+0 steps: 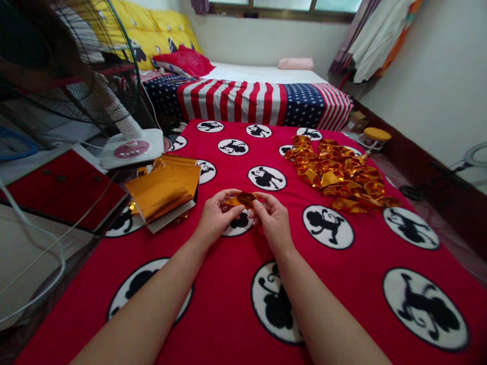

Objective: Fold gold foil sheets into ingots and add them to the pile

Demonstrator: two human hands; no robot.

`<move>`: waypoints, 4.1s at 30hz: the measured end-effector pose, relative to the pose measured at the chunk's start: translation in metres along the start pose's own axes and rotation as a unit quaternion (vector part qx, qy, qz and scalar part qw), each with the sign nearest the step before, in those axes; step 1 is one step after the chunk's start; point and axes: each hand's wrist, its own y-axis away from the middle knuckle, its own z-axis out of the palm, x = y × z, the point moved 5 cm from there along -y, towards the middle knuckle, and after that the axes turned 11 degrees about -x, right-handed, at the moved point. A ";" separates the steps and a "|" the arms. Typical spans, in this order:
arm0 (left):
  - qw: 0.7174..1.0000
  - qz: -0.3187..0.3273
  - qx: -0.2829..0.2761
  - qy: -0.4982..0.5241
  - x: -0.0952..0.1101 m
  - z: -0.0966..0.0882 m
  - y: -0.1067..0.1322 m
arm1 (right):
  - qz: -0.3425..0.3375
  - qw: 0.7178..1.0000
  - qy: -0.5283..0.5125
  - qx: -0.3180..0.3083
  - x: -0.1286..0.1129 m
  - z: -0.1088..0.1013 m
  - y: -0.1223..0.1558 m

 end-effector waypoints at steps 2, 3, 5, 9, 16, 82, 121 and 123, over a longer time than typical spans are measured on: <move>1.000 -0.001 0.000 0.001 0.000 0.000 0.000 | 0.000 1.000 -0.002 0.000 -0.001 0.000 0.000; 1.000 -0.002 0.000 0.002 0.000 0.000 0.000 | 0.001 1.000 -0.002 -0.001 -0.001 0.001 0.000; 1.000 -0.005 0.003 0.003 0.001 0.000 0.001 | 0.005 1.000 -0.004 -0.002 -0.002 0.001 0.000; 1.000 -0.009 0.008 -0.002 0.004 0.000 0.001 | 0.011 1.000 -0.006 -0.002 -0.003 0.001 0.000; 1.000 -0.014 0.016 -0.008 0.004 -0.001 0.002 | 0.007 1.000 -0.005 -0.009 -0.001 0.002 0.000; 1.000 0.006 -0.004 0.002 0.002 0.001 0.000 | -0.019 0.999 0.008 0.031 0.002 -0.003 0.000; 0.994 0.008 0.040 -0.097 0.008 -0.003 0.004 | -0.024 0.999 0.037 0.006 -0.006 0.002 0.003; 0.993 0.009 0.044 -0.107 0.008 -0.002 0.005 | -0.020 0.999 0.031 0.005 -0.006 0.003 0.004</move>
